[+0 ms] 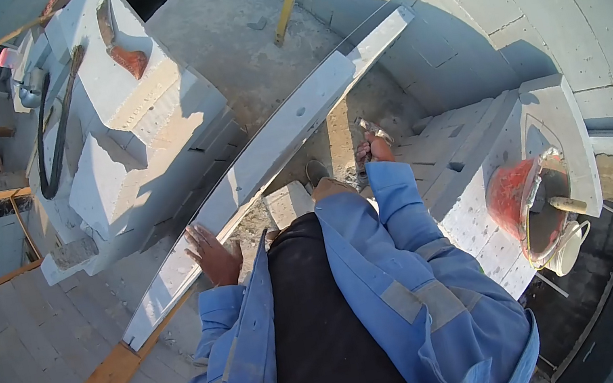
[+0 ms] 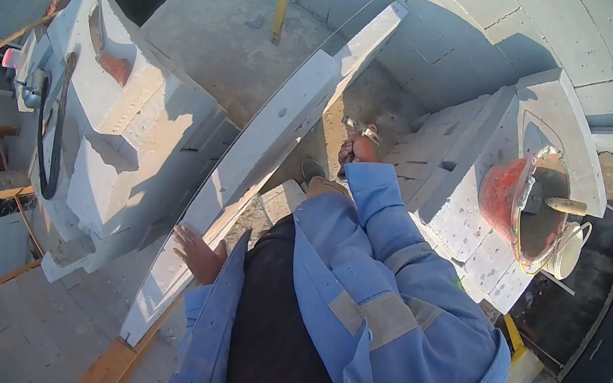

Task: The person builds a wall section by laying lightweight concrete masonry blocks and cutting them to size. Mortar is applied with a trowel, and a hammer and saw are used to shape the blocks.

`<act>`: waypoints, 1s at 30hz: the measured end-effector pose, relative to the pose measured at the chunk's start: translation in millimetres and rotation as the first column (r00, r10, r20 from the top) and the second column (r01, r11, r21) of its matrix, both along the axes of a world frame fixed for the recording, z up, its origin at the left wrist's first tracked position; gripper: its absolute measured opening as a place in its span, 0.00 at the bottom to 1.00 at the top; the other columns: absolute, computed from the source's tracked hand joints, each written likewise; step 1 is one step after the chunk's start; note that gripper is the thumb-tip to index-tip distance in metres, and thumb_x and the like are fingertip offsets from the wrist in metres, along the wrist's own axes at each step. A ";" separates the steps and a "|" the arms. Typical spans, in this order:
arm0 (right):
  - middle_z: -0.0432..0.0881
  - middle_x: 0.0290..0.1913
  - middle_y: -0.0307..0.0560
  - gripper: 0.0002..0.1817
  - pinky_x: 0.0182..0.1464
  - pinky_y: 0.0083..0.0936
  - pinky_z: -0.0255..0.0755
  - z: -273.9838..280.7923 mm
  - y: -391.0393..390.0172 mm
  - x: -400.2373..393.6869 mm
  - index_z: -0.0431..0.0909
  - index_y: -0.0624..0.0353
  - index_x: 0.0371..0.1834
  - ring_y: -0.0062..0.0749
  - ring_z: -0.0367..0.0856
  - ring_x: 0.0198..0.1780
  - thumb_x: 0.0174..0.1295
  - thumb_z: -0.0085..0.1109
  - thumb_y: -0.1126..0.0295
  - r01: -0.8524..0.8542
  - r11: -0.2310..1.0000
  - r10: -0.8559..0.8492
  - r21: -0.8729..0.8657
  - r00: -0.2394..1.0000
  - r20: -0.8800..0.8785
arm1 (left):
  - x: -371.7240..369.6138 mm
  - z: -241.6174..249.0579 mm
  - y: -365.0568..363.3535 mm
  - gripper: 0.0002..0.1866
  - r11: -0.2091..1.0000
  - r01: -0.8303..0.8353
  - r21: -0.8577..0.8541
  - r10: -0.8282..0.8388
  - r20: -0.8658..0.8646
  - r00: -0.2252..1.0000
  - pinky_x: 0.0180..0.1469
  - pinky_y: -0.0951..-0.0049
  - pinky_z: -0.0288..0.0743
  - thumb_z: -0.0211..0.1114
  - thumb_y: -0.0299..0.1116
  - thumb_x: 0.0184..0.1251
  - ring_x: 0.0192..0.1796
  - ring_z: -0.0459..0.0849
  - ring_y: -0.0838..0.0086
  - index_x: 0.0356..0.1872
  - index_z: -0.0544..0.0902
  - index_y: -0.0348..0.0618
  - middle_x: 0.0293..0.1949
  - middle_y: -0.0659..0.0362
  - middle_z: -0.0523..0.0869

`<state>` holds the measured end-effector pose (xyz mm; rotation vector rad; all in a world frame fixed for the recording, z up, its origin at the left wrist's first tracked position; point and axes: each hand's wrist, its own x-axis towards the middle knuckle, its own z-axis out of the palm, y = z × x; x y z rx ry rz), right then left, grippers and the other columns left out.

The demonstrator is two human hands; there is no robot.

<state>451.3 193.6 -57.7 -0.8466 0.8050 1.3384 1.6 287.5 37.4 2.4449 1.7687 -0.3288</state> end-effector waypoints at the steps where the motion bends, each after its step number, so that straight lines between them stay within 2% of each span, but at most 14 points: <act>1: 0.63 0.16 0.30 0.20 0.20 0.20 0.65 -5.9 14.7 6.9 0.64 0.49 0.22 0.19 0.64 0.16 0.72 0.54 0.59 0.051 0.998 -0.050 -0.038 0.999 0.018 | 2.4 -2.7 -0.2 0.56 1.000 -0.024 -0.003 0.024 -0.034 0.999 0.78 0.39 0.40 0.65 0.58 0.59 0.82 0.43 0.45 0.77 0.49 0.28 0.79 0.36 0.46; 3: 0.64 0.16 0.32 0.18 0.20 0.21 0.65 -12.8 37.8 20.4 0.63 0.49 0.22 0.22 0.63 0.17 0.72 0.52 0.64 0.128 0.989 -0.126 -0.073 0.991 0.036 | 10.7 -1.3 -0.9 0.57 0.997 -0.079 -0.019 0.077 -0.063 0.995 0.78 0.39 0.40 0.66 0.58 0.58 0.82 0.42 0.45 0.77 0.49 0.28 0.79 0.37 0.46; 6: 0.64 0.17 0.35 0.16 0.21 0.21 0.64 -28.3 64.3 34.4 0.63 0.50 0.22 0.24 0.64 0.18 0.71 0.49 0.66 0.203 0.974 -0.197 -0.104 0.978 0.067 | 20.7 2.1 -0.8 0.59 0.985 -0.167 -0.051 0.162 -0.100 0.982 0.79 0.41 0.39 0.68 0.58 0.56 0.82 0.42 0.45 0.78 0.47 0.28 0.80 0.37 0.45; 8: 0.64 0.17 0.36 0.15 0.21 0.22 0.64 -68.8 69.6 53.1 0.63 0.50 0.23 0.24 0.64 0.18 0.70 0.49 0.67 0.173 0.979 -0.171 -0.112 0.985 0.028 | 25.5 4.2 -0.5 0.60 0.973 -0.218 -0.075 0.209 -0.115 0.971 0.79 0.42 0.39 0.69 0.57 0.55 0.82 0.41 0.46 0.78 0.46 0.28 0.80 0.38 0.44; 10: 0.64 0.18 0.36 0.15 0.21 0.24 0.64 -71.7 82.3 56.1 0.63 0.50 0.23 0.25 0.65 0.19 0.70 0.48 0.68 0.140 0.982 -0.142 -0.128 0.990 -0.011 | 27.7 8.2 0.9 0.61 0.966 -0.228 -0.118 0.216 -0.109 0.970 0.79 0.43 0.39 0.72 0.54 0.54 0.82 0.41 0.46 0.78 0.44 0.29 0.80 0.39 0.43; 12: 0.65 0.18 0.35 0.14 0.21 0.24 0.66 -22.8 102.4 39.0 0.63 0.49 0.23 0.24 0.66 0.19 0.68 0.49 0.69 0.238 0.936 -0.211 -0.260 0.969 0.128 | 32.9 17.5 3.5 0.62 0.955 -0.258 -0.148 0.241 -0.125 0.962 0.79 0.44 0.39 0.73 0.53 0.53 0.82 0.41 0.46 0.78 0.44 0.29 0.80 0.39 0.43; 13: 0.65 0.18 0.35 0.14 0.21 0.24 0.66 -28.2 100.3 42.5 0.63 0.49 0.23 0.24 0.66 0.19 0.68 0.49 0.69 0.212 0.939 -0.184 -0.271 0.975 0.125 | 35.1 19.8 4.1 0.63 0.949 -0.264 -0.173 0.243 -0.131 0.961 0.80 0.45 0.39 0.75 0.52 0.52 0.82 0.41 0.46 0.78 0.44 0.29 0.80 0.39 0.42; 15: 0.64 0.18 0.34 0.14 0.20 0.23 0.69 -34.1 94.4 50.6 0.63 0.49 0.21 0.23 0.66 0.18 0.66 0.50 0.71 0.128 0.992 -0.127 0.000 0.989 -0.070 | 34.9 18.5 3.6 0.63 0.945 -0.280 -0.170 0.262 -0.119 0.958 0.80 0.46 0.39 0.76 0.51 0.51 0.82 0.41 0.46 0.78 0.44 0.29 0.80 0.38 0.42; 19: 0.64 0.17 0.32 0.15 0.21 0.20 0.70 -35.7 88.5 57.7 0.62 0.48 0.20 0.21 0.66 0.17 0.65 0.50 0.72 -0.008 0.997 0.002 -0.071 0.997 -0.080 | 31.1 13.7 -0.4 0.63 0.956 -0.259 -0.135 0.255 -0.052 0.966 0.80 0.48 0.40 0.78 0.46 0.48 0.82 0.41 0.45 0.78 0.44 0.28 0.80 0.37 0.44; 21: 0.63 0.17 0.32 0.15 0.20 0.20 0.69 -34.7 83.6 58.8 0.62 0.48 0.19 0.21 0.65 0.17 0.64 0.50 0.73 -0.053 0.998 0.057 0.032 0.990 -0.129 | 29.3 12.8 2.3 0.63 0.962 -0.242 -0.129 0.242 -0.020 0.970 0.80 0.48 0.39 0.78 0.45 0.48 0.82 0.41 0.45 0.78 0.45 0.28 0.79 0.37 0.44; 24: 0.63 0.17 0.32 0.16 0.20 0.20 0.68 -27.0 80.8 66.2 0.62 0.47 0.18 0.20 0.65 0.17 0.64 0.50 0.73 -0.124 0.992 0.124 -0.001 0.988 -0.089 | 34.6 14.9 0.4 0.63 0.962 -0.248 -0.119 0.249 -0.001 0.968 0.80 0.48 0.39 0.78 0.42 0.47 0.82 0.41 0.45 0.77 0.45 0.28 0.79 0.36 0.44; 26: 0.63 0.17 0.32 0.16 0.20 0.19 0.68 -23.2 81.4 69.8 0.62 0.47 0.19 0.20 0.65 0.17 0.65 0.49 0.73 -0.104 0.992 0.099 -0.065 0.993 -0.069 | 37.8 20.5 2.8 0.56 0.961 -0.250 -0.118 0.249 -0.026 0.968 0.80 0.49 0.41 0.73 0.42 0.55 0.82 0.43 0.45 0.77 0.47 0.27 0.79 0.37 0.45; 28: 0.64 0.17 0.32 0.15 0.20 0.18 0.67 -20.5 85.7 72.5 0.62 0.48 0.19 0.20 0.64 0.17 0.65 0.49 0.73 -0.087 0.989 0.081 -0.119 0.995 -0.049 | 26.3 3.2 -0.5 0.58 0.967 -0.240 -0.087 0.238 -0.037 0.971 0.80 0.48 0.41 0.75 0.41 0.52 0.82 0.43 0.44 0.77 0.46 0.28 0.79 0.36 0.45; 30: 0.64 0.18 0.31 0.14 0.20 0.16 0.67 -16.9 85.5 76.6 0.63 0.48 0.20 0.18 0.63 0.16 0.66 0.49 0.73 -0.042 0.974 0.057 -0.221 0.997 0.060 | 15.7 -11.1 -3.5 0.60 0.972 -0.227 -0.059 0.225 -0.049 0.973 0.80 0.47 0.42 0.77 0.41 0.50 0.82 0.43 0.44 0.77 0.45 0.28 0.79 0.35 0.44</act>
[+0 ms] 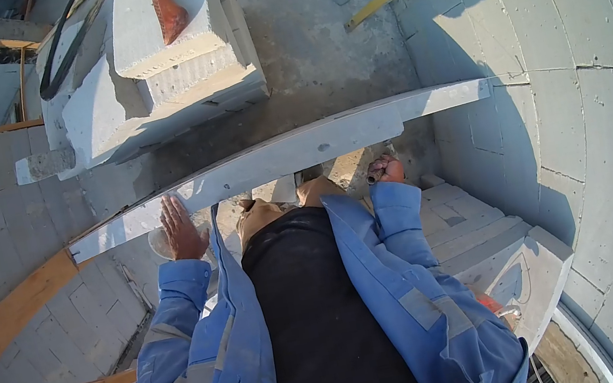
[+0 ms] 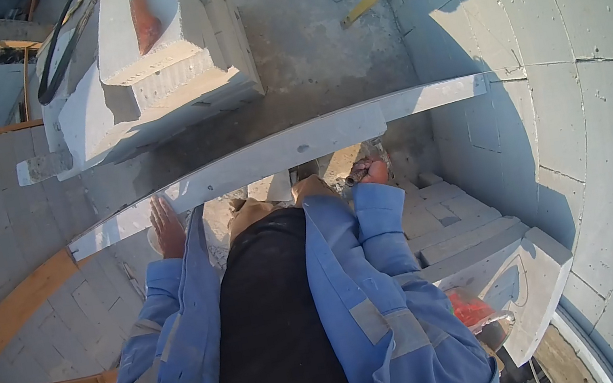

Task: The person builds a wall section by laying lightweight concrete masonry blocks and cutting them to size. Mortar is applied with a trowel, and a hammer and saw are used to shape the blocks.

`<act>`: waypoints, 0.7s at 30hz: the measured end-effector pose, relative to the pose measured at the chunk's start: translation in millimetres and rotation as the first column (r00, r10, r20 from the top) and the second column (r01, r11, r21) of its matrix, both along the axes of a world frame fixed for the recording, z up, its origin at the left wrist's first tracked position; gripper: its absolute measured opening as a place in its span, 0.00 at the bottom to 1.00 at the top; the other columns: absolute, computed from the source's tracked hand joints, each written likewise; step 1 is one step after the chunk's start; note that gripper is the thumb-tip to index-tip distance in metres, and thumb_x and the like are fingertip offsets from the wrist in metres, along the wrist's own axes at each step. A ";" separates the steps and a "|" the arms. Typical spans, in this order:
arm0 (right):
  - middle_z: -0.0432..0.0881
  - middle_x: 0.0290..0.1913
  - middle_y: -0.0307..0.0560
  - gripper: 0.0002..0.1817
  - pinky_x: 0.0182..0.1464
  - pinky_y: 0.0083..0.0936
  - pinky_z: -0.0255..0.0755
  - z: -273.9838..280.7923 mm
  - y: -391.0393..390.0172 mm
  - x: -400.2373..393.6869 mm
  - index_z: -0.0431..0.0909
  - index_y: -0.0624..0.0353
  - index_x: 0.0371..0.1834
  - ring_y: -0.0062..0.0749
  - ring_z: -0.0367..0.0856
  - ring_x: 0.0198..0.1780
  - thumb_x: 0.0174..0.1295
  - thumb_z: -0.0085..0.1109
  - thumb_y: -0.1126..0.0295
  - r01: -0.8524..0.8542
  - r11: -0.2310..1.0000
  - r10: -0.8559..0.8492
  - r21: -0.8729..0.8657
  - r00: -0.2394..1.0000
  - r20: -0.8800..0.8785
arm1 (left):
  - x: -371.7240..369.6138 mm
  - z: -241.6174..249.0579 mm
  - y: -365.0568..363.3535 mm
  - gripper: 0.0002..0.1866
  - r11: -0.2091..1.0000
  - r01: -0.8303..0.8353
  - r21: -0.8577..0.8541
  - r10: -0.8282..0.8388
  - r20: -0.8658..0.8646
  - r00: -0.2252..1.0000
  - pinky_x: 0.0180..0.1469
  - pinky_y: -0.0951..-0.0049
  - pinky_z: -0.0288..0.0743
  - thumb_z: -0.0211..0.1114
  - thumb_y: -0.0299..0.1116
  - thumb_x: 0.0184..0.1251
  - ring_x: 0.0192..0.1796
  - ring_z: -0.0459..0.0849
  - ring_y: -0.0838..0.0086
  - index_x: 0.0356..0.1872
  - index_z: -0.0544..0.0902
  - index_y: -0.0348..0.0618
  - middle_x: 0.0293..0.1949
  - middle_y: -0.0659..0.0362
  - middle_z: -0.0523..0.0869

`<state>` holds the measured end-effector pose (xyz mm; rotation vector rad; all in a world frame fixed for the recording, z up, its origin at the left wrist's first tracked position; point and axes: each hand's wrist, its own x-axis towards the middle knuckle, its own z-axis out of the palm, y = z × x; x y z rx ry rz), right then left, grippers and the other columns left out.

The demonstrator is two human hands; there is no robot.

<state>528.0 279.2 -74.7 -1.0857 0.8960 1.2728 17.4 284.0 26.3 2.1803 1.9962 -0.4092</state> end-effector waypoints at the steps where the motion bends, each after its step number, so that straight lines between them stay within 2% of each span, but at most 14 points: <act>1: 0.64 0.18 0.31 0.14 0.20 0.16 0.67 -3.0 -3.5 5.6 0.63 0.48 0.20 0.18 0.63 0.16 0.66 0.49 0.73 -0.011 1.000 0.011 -0.003 1.000 -0.001 | -3.1 -5.1 -1.5 0.59 0.999 0.021 0.041 -0.020 -0.007 1.000 0.80 0.47 0.43 0.76 0.40 0.52 0.82 0.44 0.44 0.78 0.46 0.29 0.79 0.36 0.45; 3: 0.64 0.18 0.30 0.13 0.20 0.15 0.67 -16.6 -12.9 20.2 0.65 0.49 0.22 0.16 0.63 0.16 0.66 0.49 0.73 -0.083 0.978 0.112 0.192 0.983 -0.147 | -13.7 -23.2 -3.9 0.57 0.996 0.037 0.080 -0.036 -0.013 0.999 0.79 0.46 0.44 0.74 0.39 0.53 0.81 0.45 0.44 0.78 0.46 0.29 0.79 0.36 0.46; 5: 0.64 0.18 0.29 0.12 0.20 0.15 0.67 -12.0 -18.8 29.5 0.65 0.48 0.23 0.16 0.63 0.16 0.66 0.49 0.73 -0.157 0.961 0.189 0.227 0.974 -0.126 | -24.6 -40.1 -5.2 0.54 0.951 0.177 0.253 -0.148 -0.130 0.980 0.79 0.47 0.45 0.72 0.36 0.56 0.81 0.46 0.45 0.78 0.47 0.29 0.80 0.38 0.47; 6: 0.63 0.18 0.28 0.12 0.20 0.15 0.67 -6.4 -21.4 33.0 0.66 0.48 0.24 0.15 0.63 0.16 0.66 0.50 0.73 -0.223 0.939 0.257 0.262 0.961 -0.104 | -28.6 -43.6 -7.4 0.54 0.952 0.174 0.251 -0.146 -0.127 0.981 0.79 0.47 0.45 0.72 0.36 0.56 0.81 0.46 0.45 0.78 0.47 0.29 0.80 0.38 0.47; 7: 0.63 0.18 0.28 0.12 0.20 0.15 0.67 -0.9 -24.0 35.3 0.66 0.48 0.24 0.15 0.63 0.16 0.66 0.50 0.73 -0.226 0.939 0.259 0.260 0.960 -0.101 | -31.8 -47.2 -9.7 0.54 0.944 0.216 0.249 -0.159 -0.233 0.959 0.79 0.48 0.46 0.73 0.38 0.55 0.82 0.46 0.45 0.78 0.48 0.29 0.80 0.39 0.47; 8: 0.63 0.19 0.28 0.11 0.20 0.16 0.66 3.6 -23.4 37.8 0.65 0.48 0.24 0.15 0.63 0.16 0.66 0.51 0.72 -0.267 0.946 0.279 0.183 0.960 -0.038 | -31.2 -49.6 -8.2 0.55 0.934 0.258 0.247 -0.167 -0.337 0.927 0.79 0.49 0.46 0.73 0.40 0.55 0.82 0.46 0.46 0.78 0.48 0.30 0.80 0.40 0.47; 9: 0.63 0.19 0.28 0.11 0.19 0.16 0.65 5.8 -25.8 41.3 0.65 0.48 0.25 0.15 0.62 0.16 0.66 0.52 0.72 -0.303 0.948 0.302 0.101 0.953 0.024 | -23.5 -40.9 -6.4 0.55 0.935 0.254 0.249 -0.163 -0.333 0.929 0.79 0.49 0.46 0.73 0.40 0.55 0.82 0.46 0.46 0.78 0.48 0.30 0.80 0.40 0.47; 10: 0.63 0.19 0.28 0.11 0.19 0.16 0.65 9.2 -29.1 46.1 0.65 0.48 0.25 0.15 0.62 0.16 0.66 0.52 0.72 -0.307 0.946 0.306 0.100 0.952 0.028 | -17.0 -30.3 -6.9 0.56 0.972 0.144 0.184 -0.107 -0.196 0.975 0.80 0.49 0.46 0.74 0.42 0.54 0.82 0.46 0.46 0.78 0.48 0.30 0.80 0.40 0.47; 11: 0.62 0.19 0.28 0.11 0.19 0.17 0.63 11.7 -33.4 54.2 0.65 0.47 0.25 0.15 0.62 0.17 0.66 0.53 0.71 -0.347 0.937 0.340 0.042 0.932 0.121 | -7.4 -16.3 -4.2 0.58 0.994 0.042 0.104 -0.036 -0.061 0.997 0.80 0.49 0.46 0.75 0.45 0.54 0.82 0.46 0.46 0.78 0.48 0.30 0.80 0.40 0.46; 12: 0.62 0.19 0.28 0.12 0.18 0.18 0.61 12.9 -37.6 64.4 0.65 0.47 0.26 0.15 0.61 0.17 0.66 0.54 0.70 -0.379 0.925 0.374 -0.020 0.903 0.211 | 0.1 -6.3 -1.3 0.58 0.994 0.040 0.105 -0.034 -0.057 0.998 0.80 0.49 0.46 0.75 0.45 0.54 0.82 0.46 0.46 0.78 0.48 0.30 0.80 0.40 0.46; 14: 0.62 0.20 0.28 0.12 0.18 0.19 0.60 19.5 -42.4 97.4 0.64 0.47 0.25 0.16 0.61 0.17 0.67 0.54 0.69 -0.395 0.917 0.393 -0.053 0.875 0.281 | 11.4 8.4 3.8 0.60 0.997 -0.062 -0.048 0.059 -0.054 0.997 0.80 0.47 0.44 0.76 0.49 0.53 0.82 0.46 0.45 0.78 0.48 0.29 0.80 0.39 0.46; 18: 0.61 0.21 0.30 0.11 0.20 0.22 0.59 38.8 -37.9 159.4 0.66 0.48 0.27 0.17 0.62 0.18 0.65 0.57 0.67 -0.408 0.898 0.437 -0.163 0.787 0.437 | 20.6 9.7 2.8 0.56 0.995 -0.087 -0.041 0.086 -0.028 0.996 0.80 0.46 0.42 0.72 0.51 0.59 0.81 0.46 0.44 0.77 0.48 0.27 0.79 0.37 0.46; 20: 0.61 0.21 0.30 0.11 0.20 0.21 0.59 43.5 -28.6 181.7 0.66 0.47 0.28 0.17 0.61 0.17 0.65 0.58 0.66 -0.438 0.877 0.474 -0.197 0.726 0.497 | 21.9 0.6 0.3 0.51 0.991 -0.078 0.111 0.078 0.008 0.997 0.79 0.44 0.41 0.66 0.53 0.66 0.81 0.45 0.42 0.76 0.50 0.26 0.79 0.35 0.46; 21: 0.61 0.21 0.30 0.11 0.20 0.21 0.59 44.2 -24.0 186.8 0.66 0.47 0.28 0.17 0.61 0.17 0.65 0.58 0.66 -0.439 0.877 0.475 -0.196 0.725 0.499 | 23.9 -0.7 0.3 0.51 0.990 -0.080 0.112 0.080 0.009 0.997 0.79 0.44 0.41 0.66 0.53 0.66 0.81 0.45 0.42 0.76 0.50 0.26 0.79 0.35 0.46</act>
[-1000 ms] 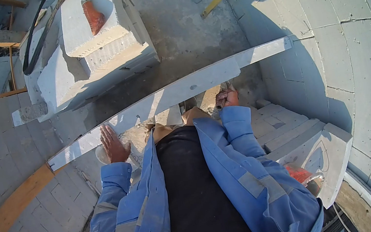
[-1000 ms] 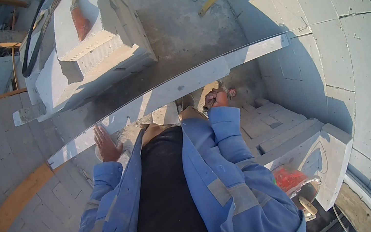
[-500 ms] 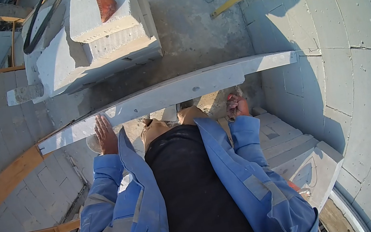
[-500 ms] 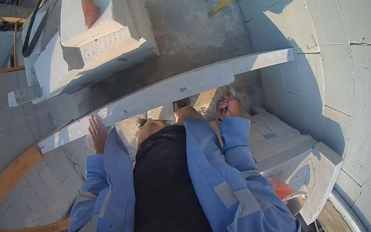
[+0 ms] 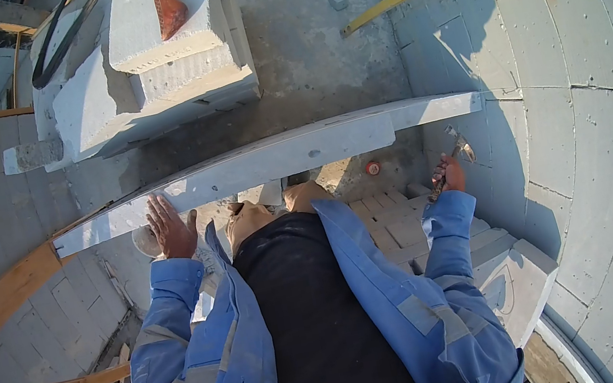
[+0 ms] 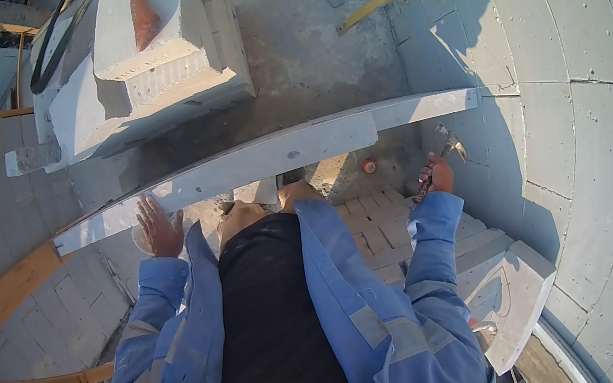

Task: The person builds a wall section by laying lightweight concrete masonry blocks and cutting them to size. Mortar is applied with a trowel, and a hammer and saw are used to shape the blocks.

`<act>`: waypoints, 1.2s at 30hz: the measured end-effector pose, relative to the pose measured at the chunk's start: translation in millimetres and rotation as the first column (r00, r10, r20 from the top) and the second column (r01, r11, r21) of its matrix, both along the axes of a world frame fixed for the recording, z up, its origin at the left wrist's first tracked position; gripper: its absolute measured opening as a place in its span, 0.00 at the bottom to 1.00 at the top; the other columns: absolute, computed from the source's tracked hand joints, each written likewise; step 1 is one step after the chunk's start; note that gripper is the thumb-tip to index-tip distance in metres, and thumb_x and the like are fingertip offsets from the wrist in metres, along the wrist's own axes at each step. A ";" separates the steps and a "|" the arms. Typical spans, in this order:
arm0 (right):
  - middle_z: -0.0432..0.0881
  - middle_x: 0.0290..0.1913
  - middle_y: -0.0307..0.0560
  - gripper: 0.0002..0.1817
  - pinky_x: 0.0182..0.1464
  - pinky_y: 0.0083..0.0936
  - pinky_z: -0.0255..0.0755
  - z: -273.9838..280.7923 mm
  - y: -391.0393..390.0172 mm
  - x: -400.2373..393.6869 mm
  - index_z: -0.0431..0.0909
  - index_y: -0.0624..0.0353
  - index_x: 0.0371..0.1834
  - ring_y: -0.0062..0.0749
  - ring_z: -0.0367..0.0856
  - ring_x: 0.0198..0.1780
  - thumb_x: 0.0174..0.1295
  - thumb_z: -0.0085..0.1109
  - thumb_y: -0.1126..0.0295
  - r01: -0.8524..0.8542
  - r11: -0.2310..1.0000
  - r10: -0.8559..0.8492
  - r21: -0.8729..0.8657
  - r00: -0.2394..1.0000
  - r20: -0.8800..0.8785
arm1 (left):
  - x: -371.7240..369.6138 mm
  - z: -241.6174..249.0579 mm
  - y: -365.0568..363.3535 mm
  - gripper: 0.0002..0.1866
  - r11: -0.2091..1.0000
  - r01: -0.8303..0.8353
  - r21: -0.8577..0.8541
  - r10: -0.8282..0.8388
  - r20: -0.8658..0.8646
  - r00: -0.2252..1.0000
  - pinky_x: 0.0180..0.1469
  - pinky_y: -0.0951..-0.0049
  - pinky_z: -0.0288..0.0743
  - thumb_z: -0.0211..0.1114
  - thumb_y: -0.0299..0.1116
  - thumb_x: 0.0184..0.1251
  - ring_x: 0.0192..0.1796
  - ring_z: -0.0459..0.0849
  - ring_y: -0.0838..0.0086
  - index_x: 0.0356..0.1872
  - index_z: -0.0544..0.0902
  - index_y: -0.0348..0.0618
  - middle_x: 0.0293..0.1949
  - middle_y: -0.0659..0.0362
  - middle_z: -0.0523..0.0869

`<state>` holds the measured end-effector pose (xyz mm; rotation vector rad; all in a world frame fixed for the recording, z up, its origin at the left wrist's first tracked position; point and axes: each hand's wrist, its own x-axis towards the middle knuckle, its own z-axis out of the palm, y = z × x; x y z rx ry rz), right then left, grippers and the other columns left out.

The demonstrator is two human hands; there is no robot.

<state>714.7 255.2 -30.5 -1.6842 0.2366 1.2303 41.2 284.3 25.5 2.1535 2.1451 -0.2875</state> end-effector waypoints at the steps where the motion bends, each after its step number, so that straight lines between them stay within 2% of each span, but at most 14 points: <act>1: 0.61 0.21 0.30 0.09 0.19 0.21 0.58 0.5 4.9 4.7 0.68 0.48 0.29 0.17 0.61 0.17 0.65 0.58 0.67 -0.042 0.999 0.042 -0.027 0.999 -0.029 | 3.5 -2.5 -0.4 0.49 0.999 -0.038 0.010 0.038 0.011 0.999 0.79 0.44 0.41 0.63 0.53 0.68 0.81 0.45 0.42 0.76 0.51 0.25 0.79 0.35 0.46; 3: 0.61 0.21 0.29 0.07 0.19 0.21 0.57 6.1 19.1 4.1 0.69 0.48 0.31 0.16 0.61 0.17 0.64 0.59 0.67 -0.092 0.994 0.089 -0.055 0.994 -0.057 | 8.4 -1.6 0.5 0.47 0.996 -0.082 0.019 0.082 0.024 0.996 0.79 0.44 0.40 0.60 0.53 0.71 0.81 0.45 0.42 0.76 0.52 0.25 0.79 0.34 0.47; 5: 0.62 0.21 0.29 0.04 0.19 0.20 0.56 13.6 34.5 -14.4 0.73 0.49 0.35 0.15 0.61 0.17 0.63 0.59 0.68 -0.473 0.872 0.443 -0.126 0.872 -0.209 | 10.7 0.2 1.0 0.46 0.996 -0.093 -0.004 0.093 -0.010 0.996 0.79 0.44 0.40 0.59 0.53 0.72 0.81 0.45 0.42 0.76 0.52 0.24 0.79 0.34 0.47; 6: 0.62 0.21 0.29 0.04 0.19 0.20 0.56 21.6 44.4 -27.0 0.73 0.49 0.35 0.15 0.61 0.17 0.63 0.59 0.68 -0.476 0.870 0.446 -0.130 0.871 -0.209 | 11.7 -0.4 0.4 0.46 0.995 -0.097 -0.008 0.097 -0.008 0.995 0.79 0.44 0.40 0.59 0.53 0.72 0.81 0.45 0.42 0.76 0.52 0.24 0.79 0.34 0.47; 8: 0.63 0.22 0.29 0.05 0.19 0.19 0.56 33.9 62.0 -50.0 0.75 0.50 0.39 0.14 0.61 0.17 0.62 0.60 0.68 -0.673 0.736 0.630 -0.069 0.719 -0.294 | 10.4 -0.3 1.1 0.46 0.995 -0.096 -0.006 0.096 -0.002 0.995 0.79 0.44 0.40 0.59 0.53 0.72 0.81 0.45 0.41 0.76 0.51 0.24 0.79 0.34 0.47; 12: 0.64 0.23 0.29 0.06 0.18 0.19 0.57 19.4 75.2 -53.6 0.75 0.50 0.39 0.14 0.62 0.18 0.62 0.61 0.68 -0.669 0.742 0.626 -0.046 0.716 -0.309 | 9.3 -3.1 3.0 0.48 0.992 -0.127 -0.002 0.128 0.008 0.992 0.80 0.45 0.39 0.58 0.54 0.72 0.81 0.44 0.42 0.76 0.50 0.24 0.79 0.34 0.46; 18: 0.70 0.22 0.34 0.05 0.18 0.22 0.62 5.7 47.2 -72.3 0.75 0.52 0.37 0.19 0.67 0.17 0.62 0.60 0.68 -0.683 0.711 0.694 -0.168 0.720 0.014 | 58.2 16.4 8.0 0.60 0.989 -0.143 0.044 0.138 0.099 0.985 0.79 0.42 0.36 0.61 0.70 0.61 0.82 0.41 0.43 0.77 0.48 0.26 0.80 0.37 0.44; 20: 0.68 0.21 0.35 0.05 0.18 0.25 0.64 1.3 31.1 -77.1 0.75 0.53 0.37 0.21 0.69 0.19 0.63 0.59 0.67 -0.613 0.751 0.660 -0.246 0.705 0.259 | 96.9 28.7 16.6 0.62 0.997 -0.047 0.065 0.033 0.199 0.979 0.79 0.40 0.36 0.61 0.71 0.59 0.82 0.41 0.43 0.77 0.49 0.26 0.80 0.37 0.45; 24: 0.70 0.21 0.37 0.08 0.19 0.26 0.65 48.3 11.6 -108.3 0.75 0.56 0.36 0.21 0.69 0.19 0.64 0.59 0.64 -0.556 0.803 0.586 -0.214 0.673 0.451 | 163.5 22.8 40.7 0.61 0.985 0.157 0.064 -0.170 0.345 0.923 0.78 0.39 0.37 0.63 0.70 0.57 0.82 0.42 0.44 0.77 0.51 0.28 0.80 0.37 0.46; 26: 0.74 0.24 0.45 0.14 0.29 0.31 0.70 58.5 2.2 -112.7 0.74 0.64 0.35 0.29 0.76 0.25 0.68 0.59 0.62 -0.564 0.777 0.516 -0.278 0.318 0.795 | 187.6 18.0 61.1 0.61 0.938 0.310 0.153 -0.345 0.359 0.867 0.78 0.38 0.37 0.66 0.69 0.54 0.82 0.44 0.46 0.77 0.54 0.31 0.79 0.39 0.48; 30: 0.74 0.25 0.46 0.18 0.33 0.32 0.67 117.7 2.2 -136.0 0.73 0.65 0.36 0.32 0.74 0.29 0.72 0.56 0.58 -0.511 0.827 0.419 -0.233 0.286 0.862 | 204.0 16.2 95.6 0.62 0.867 0.465 0.180 -0.496 0.408 0.766 0.78 0.36 0.36 0.66 0.73 0.48 0.82 0.47 0.51 0.76 0.58 0.36 0.79 0.44 0.54; 33: 0.73 0.27 0.45 0.19 0.32 0.31 0.65 149.7 -2.2 -152.6 0.73 0.64 0.37 0.32 0.69 0.28 0.75 0.51 0.56 -0.517 0.854 0.292 -0.052 0.395 0.871 | 198.7 5.6 106.5 0.64 0.861 0.490 0.134 -0.500 0.399 0.769 0.78 0.36 0.35 0.65 0.76 0.46 0.81 0.49 0.53 0.76 0.59 0.37 0.77 0.46 0.58; 35: 0.72 0.27 0.42 0.18 0.30 0.31 0.63 174.0 -1.2 -168.4 0.72 0.63 0.39 0.30 0.67 0.27 0.76 0.48 0.57 -0.668 0.731 0.204 0.143 0.413 0.888 | 199.2 1.2 107.0 0.65 0.857 0.495 0.143 -0.508 0.398 0.764 0.79 0.36 0.35 0.65 0.77 0.45 0.81 0.49 0.54 0.76 0.59 0.38 0.77 0.47 0.59; 36: 0.72 0.27 0.42 0.18 0.30 0.31 0.63 167.5 -7.4 -171.6 0.72 0.63 0.39 0.30 0.67 0.27 0.76 0.48 0.57 -0.662 0.738 0.207 0.135 0.412 0.887 | 199.4 0.4 104.7 0.65 0.860 0.489 0.150 -0.505 0.393 0.768 0.79 0.36 0.34 0.65 0.78 0.44 0.81 0.50 0.55 0.76 0.59 0.38 0.76 0.48 0.61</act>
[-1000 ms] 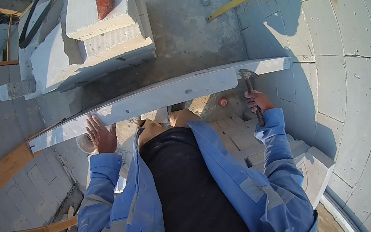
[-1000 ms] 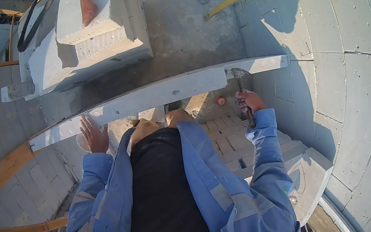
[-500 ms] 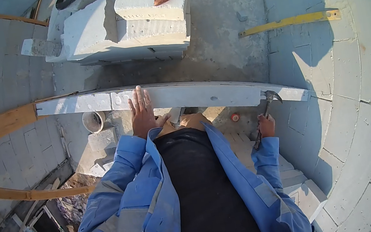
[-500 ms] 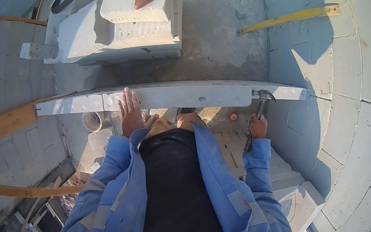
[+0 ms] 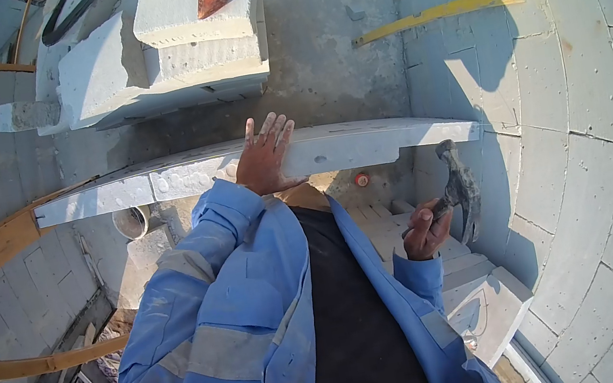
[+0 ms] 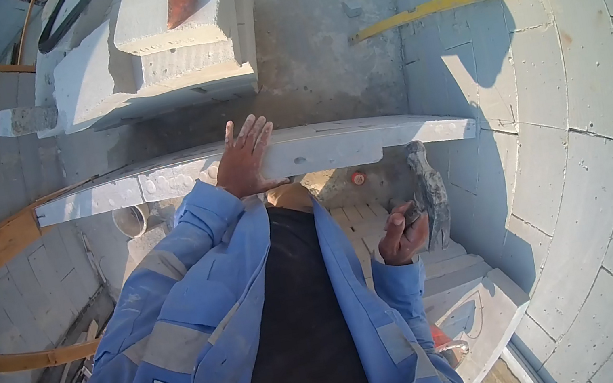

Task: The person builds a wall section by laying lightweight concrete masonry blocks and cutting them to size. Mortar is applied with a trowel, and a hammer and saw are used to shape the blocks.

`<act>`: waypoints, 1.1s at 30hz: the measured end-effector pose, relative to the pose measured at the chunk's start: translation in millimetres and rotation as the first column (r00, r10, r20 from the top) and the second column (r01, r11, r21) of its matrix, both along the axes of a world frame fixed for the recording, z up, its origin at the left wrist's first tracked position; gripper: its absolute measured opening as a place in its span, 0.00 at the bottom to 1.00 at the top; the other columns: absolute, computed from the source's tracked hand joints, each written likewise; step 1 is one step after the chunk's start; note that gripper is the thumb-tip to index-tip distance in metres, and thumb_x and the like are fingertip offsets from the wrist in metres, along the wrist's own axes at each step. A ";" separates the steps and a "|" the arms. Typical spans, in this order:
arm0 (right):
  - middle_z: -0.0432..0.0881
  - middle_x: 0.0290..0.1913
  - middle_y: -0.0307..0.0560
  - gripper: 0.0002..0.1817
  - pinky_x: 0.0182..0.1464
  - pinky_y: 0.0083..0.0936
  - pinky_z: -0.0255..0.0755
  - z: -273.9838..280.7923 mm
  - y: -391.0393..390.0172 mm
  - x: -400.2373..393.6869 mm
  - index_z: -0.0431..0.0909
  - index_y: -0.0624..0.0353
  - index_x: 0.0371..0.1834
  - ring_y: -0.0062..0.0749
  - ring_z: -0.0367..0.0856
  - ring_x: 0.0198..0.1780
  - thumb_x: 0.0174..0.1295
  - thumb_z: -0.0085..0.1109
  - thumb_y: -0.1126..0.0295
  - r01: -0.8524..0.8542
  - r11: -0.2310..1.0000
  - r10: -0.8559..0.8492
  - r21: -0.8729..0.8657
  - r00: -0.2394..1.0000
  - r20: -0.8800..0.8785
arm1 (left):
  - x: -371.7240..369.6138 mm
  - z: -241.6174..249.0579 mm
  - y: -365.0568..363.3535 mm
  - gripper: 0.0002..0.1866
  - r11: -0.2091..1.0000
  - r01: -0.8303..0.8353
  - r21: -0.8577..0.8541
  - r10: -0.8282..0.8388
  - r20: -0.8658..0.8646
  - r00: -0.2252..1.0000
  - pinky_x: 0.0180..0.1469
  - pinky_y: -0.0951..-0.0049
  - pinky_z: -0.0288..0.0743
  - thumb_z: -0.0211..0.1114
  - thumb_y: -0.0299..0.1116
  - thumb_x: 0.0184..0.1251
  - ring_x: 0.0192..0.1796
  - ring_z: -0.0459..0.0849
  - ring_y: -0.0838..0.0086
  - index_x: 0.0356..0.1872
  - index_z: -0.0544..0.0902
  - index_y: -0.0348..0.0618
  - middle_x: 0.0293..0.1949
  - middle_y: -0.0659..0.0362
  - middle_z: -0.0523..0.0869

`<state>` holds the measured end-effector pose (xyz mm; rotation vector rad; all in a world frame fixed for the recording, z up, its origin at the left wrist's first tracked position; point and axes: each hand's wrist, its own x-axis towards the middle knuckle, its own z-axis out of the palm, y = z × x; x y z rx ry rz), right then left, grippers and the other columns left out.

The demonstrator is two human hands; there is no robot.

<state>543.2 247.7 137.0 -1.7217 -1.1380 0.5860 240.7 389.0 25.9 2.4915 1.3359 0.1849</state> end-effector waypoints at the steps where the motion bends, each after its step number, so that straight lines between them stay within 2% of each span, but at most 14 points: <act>1: 0.70 0.24 0.40 0.18 0.28 0.28 0.63 -15.5 -5.1 -1.9 0.70 0.62 0.38 0.27 0.67 0.24 0.76 0.49 0.56 -0.101 0.995 0.100 0.023 0.994 0.047 | 0.0 -0.1 0.7 0.65 1.000 0.006 0.000 -0.006 0.002 1.000 0.79 0.36 0.34 0.65 0.78 0.44 0.81 0.50 0.55 0.76 0.59 0.38 0.76 0.48 0.61; 2: 0.68 0.21 0.39 0.18 0.26 0.24 0.63 -26.6 -7.5 -5.4 0.69 0.61 0.37 0.24 0.66 0.22 0.77 0.49 0.55 -0.203 0.978 0.198 0.043 0.975 0.098 | 0.1 1.5 1.6 0.65 1.000 -0.002 -0.003 0.002 -0.013 1.000 0.79 0.36 0.34 0.64 0.78 0.44 0.81 0.50 0.56 0.76 0.59 0.38 0.76 0.49 0.62; 4: 0.75 0.22 0.51 0.21 0.29 0.39 0.70 -34.8 -2.7 -23.3 0.70 0.64 0.41 0.43 0.76 0.23 0.76 0.50 0.53 -0.278 0.959 0.281 -0.063 0.887 0.367 | 0.3 2.7 3.4 0.65 1.000 -0.013 -0.003 0.013 -0.027 1.000 0.79 0.36 0.34 0.64 0.79 0.44 0.81 0.51 0.57 0.76 0.59 0.38 0.76 0.50 0.62; 5: 0.75 0.22 0.51 0.21 0.29 0.39 0.70 -53.0 -3.7 -28.0 0.70 0.64 0.41 0.43 0.76 0.23 0.76 0.50 0.53 -0.277 0.959 0.280 -0.062 0.887 0.368 | -0.3 2.2 3.5 0.65 1.000 -0.016 0.005 0.016 -0.030 0.999 0.79 0.36 0.33 0.64 0.79 0.44 0.81 0.51 0.57 0.76 0.59 0.38 0.76 0.50 0.62; 7: 0.79 0.26 0.64 0.22 0.30 0.50 0.69 -91.3 -10.1 -30.7 0.71 0.65 0.39 0.66 0.80 0.29 0.73 0.55 0.52 -0.175 0.795 0.359 -0.580 0.907 0.218 | 1.0 2.1 -2.0 0.65 1.000 -0.030 0.009 0.030 -0.029 0.999 0.79 0.36 0.33 0.64 0.79 0.44 0.81 0.51 0.57 0.76 0.59 0.38 0.76 0.51 0.62; 10: 0.81 0.29 0.68 0.24 0.33 0.52 0.71 -80.0 -6.0 -41.8 0.70 0.66 0.40 0.69 0.82 0.34 0.72 0.56 0.50 -0.146 0.843 0.269 -0.518 0.948 0.172 | -4.6 3.8 8.9 0.64 0.999 -0.044 0.014 0.044 -0.040 0.998 0.79 0.36 0.32 0.63 0.79 0.45 0.81 0.50 0.57 0.76 0.60 0.38 0.76 0.51 0.63; 17: 0.81 0.29 0.69 0.23 0.33 0.50 0.71 -94.2 -6.7 -32.3 0.71 0.66 0.39 0.70 0.82 0.34 0.73 0.54 0.51 -0.224 0.765 0.404 -0.604 0.897 0.180 | -6.7 1.5 -1.7 0.61 1.000 -0.027 -0.016 0.027 0.001 1.000 0.79 0.36 0.30 0.60 0.79 0.49 0.81 0.50 0.56 0.75 0.62 0.37 0.75 0.48 0.64; 19: 0.80 0.29 0.66 0.22 0.35 0.45 0.70 -94.5 -3.8 -30.0 0.70 0.63 0.40 0.60 0.78 0.30 0.75 0.51 0.51 -0.212 0.819 0.330 -0.533 0.935 0.133 | -9.8 3.0 3.3 0.61 1.000 -0.030 -0.004 0.030 0.009 0.999 0.79 0.36 0.29 0.60 0.79 0.50 0.81 0.50 0.55 0.75 0.62 0.37 0.75 0.48 0.64; 23: 0.79 0.30 0.66 0.22 0.35 0.45 0.70 -95.1 -2.9 -25.6 0.70 0.63 0.37 0.59 0.78 0.30 0.76 0.49 0.51 -0.248 0.821 0.379 -0.514 0.910 0.168 | -9.8 5.6 -3.1 0.62 1.000 -0.017 0.022 0.016 0.017 1.000 0.79 0.36 0.29 0.59 0.79 0.50 0.81 0.50 0.56 0.76 0.61 0.38 0.75 0.48 0.64; 25: 0.78 0.26 0.66 0.22 0.30 0.46 0.68 -96.0 1.7 -25.7 0.69 0.64 0.34 0.62 0.79 0.28 0.76 0.48 0.53 -0.300 0.839 0.416 -0.454 0.891 0.182 | -12.9 0.8 -5.1 0.61 0.997 -0.055 0.045 0.046 0.182 0.982 0.79 0.36 0.30 0.58 0.80 0.50 0.81 0.51 0.57 0.76 0.62 0.39 0.75 0.50 0.65; 26: 0.77 0.26 0.65 0.24 0.31 0.46 0.68 -84.7 5.8 -31.2 0.71 0.63 0.35 0.60 0.75 0.27 0.78 0.44 0.50 -0.321 0.817 0.441 -0.479 0.883 0.161 | -16.3 -2.8 -6.2 0.55 0.991 -0.107 0.079 0.089 0.206 0.975 0.78 0.35 0.30 0.55 0.77 0.59 0.81 0.52 0.57 0.75 0.62 0.41 0.75 0.49 0.65; 27: 0.77 0.26 0.65 0.24 0.31 0.46 0.68 -81.5 8.7 -35.8 0.71 0.63 0.35 0.60 0.75 0.27 0.78 0.44 0.50 -0.352 0.815 0.466 -0.461 0.871 0.159 | -26.5 -7.7 -4.8 0.55 0.986 -0.138 0.098 0.116 0.197 0.973 0.78 0.35 0.30 0.55 0.77 0.59 0.81 0.52 0.57 0.75 0.62 0.41 0.75 0.49 0.65; 30: 0.75 0.22 0.60 0.23 0.28 0.42 0.66 -76.5 16.9 -43.0 0.71 0.63 0.34 0.53 0.76 0.23 0.78 0.44 0.53 -0.487 0.793 0.571 -0.366 0.805 0.164 | -63.8 -4.0 -8.6 0.40 0.803 -0.573 0.165 0.539 0.209 0.816 0.79 0.37 0.32 0.52 0.62 0.73 0.81 0.51 0.55 0.73 0.65 0.40 0.75 0.49 0.63; 33: 0.73 0.23 0.64 0.21 0.27 0.47 0.64 -50.8 29.1 -68.3 0.71 0.64 0.33 0.61 0.75 0.24 0.76 0.47 0.55 -0.599 0.754 0.642 -0.270 0.760 0.107 | -129.3 -0.5 -13.4 0.39 0.641 -0.743 0.192 0.730 0.146 0.668 0.79 0.38 0.31 0.51 0.60 0.74 0.81 0.49 0.55 0.74 0.64 0.39 0.76 0.48 0.62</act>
